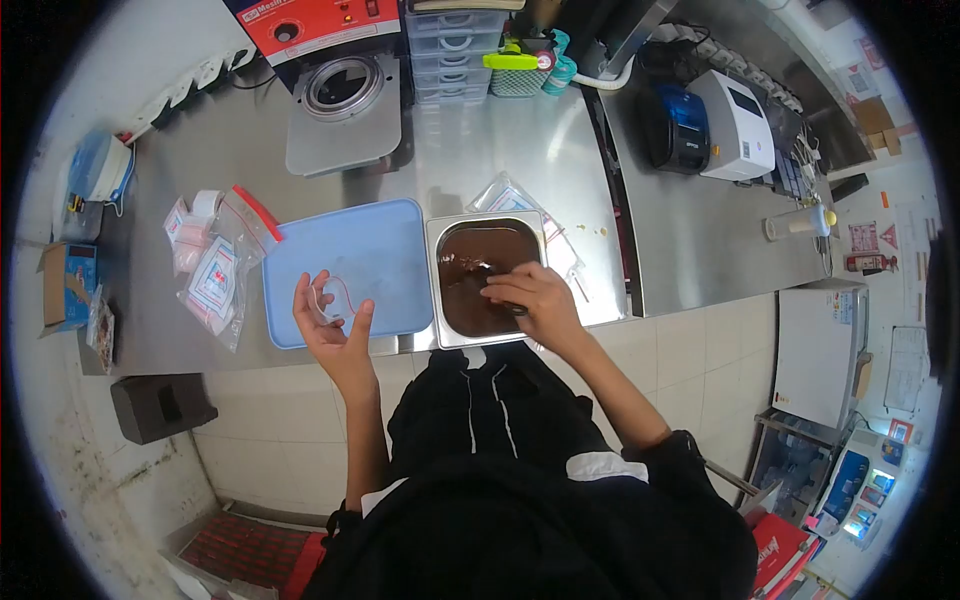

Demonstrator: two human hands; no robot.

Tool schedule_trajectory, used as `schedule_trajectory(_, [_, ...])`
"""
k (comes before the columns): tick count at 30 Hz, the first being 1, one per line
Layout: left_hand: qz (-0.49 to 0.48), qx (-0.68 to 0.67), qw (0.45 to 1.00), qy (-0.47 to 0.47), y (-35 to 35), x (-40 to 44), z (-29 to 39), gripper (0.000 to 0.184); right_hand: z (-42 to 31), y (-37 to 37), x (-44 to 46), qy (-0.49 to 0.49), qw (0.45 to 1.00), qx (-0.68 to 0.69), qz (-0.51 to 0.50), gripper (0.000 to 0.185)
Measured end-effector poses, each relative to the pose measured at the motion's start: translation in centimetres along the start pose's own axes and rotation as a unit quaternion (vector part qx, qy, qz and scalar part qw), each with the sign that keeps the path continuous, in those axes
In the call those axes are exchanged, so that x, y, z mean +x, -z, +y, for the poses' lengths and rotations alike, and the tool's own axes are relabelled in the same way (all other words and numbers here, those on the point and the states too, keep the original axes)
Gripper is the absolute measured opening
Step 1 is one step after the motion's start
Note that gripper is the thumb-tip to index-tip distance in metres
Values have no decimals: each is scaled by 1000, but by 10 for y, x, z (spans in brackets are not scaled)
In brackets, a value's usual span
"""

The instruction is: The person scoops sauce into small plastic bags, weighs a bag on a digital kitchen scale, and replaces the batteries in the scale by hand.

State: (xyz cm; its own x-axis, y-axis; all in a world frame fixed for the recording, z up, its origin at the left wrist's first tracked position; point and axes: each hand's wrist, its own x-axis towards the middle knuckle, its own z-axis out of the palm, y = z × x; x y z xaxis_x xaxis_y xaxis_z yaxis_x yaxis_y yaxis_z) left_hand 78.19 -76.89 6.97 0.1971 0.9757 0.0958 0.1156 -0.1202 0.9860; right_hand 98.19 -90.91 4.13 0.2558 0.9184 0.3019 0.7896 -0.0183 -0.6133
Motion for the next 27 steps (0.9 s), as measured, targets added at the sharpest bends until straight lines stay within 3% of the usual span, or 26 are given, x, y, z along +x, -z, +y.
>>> schedule_trajectory(2, [-5,3,1000,4,2,0,-1,65,7,7,1,56,994,-86,-39,36])
schedule_trajectory(6, [-14,0,1000,5,8,-5,-6,62,0,12,-13,46,989,-125,-63,37])
schedule_trajectory(8, [-4,2,1000,10,8,-9,-7,63,0,10,-25,-20,998,5,-62,30])
schedule_trajectory(9, [6,2,1000,13,8,-13,-7,64,-4,11,-31,-17,998,4,-66,30])
schedule_trajectory(11, [30,1,999,12,4,-23,-5,63,-13,15,-37,-167,970,164,-60,18])
schedule_trajectory(12, [46,6,999,11,3,-28,-2,62,-13,16,-40,-193,954,225,-32,11])
schedule_trajectory(13, [57,5,998,5,0,-30,0,62,-7,20,-37,-182,956,226,-36,11])
schedule_trajectory(16, [97,-2,995,4,-2,-56,2,60,-3,47,-35,16,995,92,-30,18])
schedule_trajectory(19, [113,-21,993,4,-11,-68,0,59,9,61,-29,113,989,83,-46,28])
schedule_trajectory(20, [114,-14,993,11,-12,-72,-1,59,15,60,-26,93,987,116,-56,35])
schedule_trajectory(24, [101,-13,994,28,-12,-80,0,58,32,34,-24,70,987,143,3,24])
schedule_trajectory(26, [97,-22,995,19,-11,-75,0,57,35,21,-34,-172,935,307,-36,15])
schedule_trajectory(27, [95,-30,995,16,-11,-74,1,57,33,16,-37,-172,936,306,-35,15])
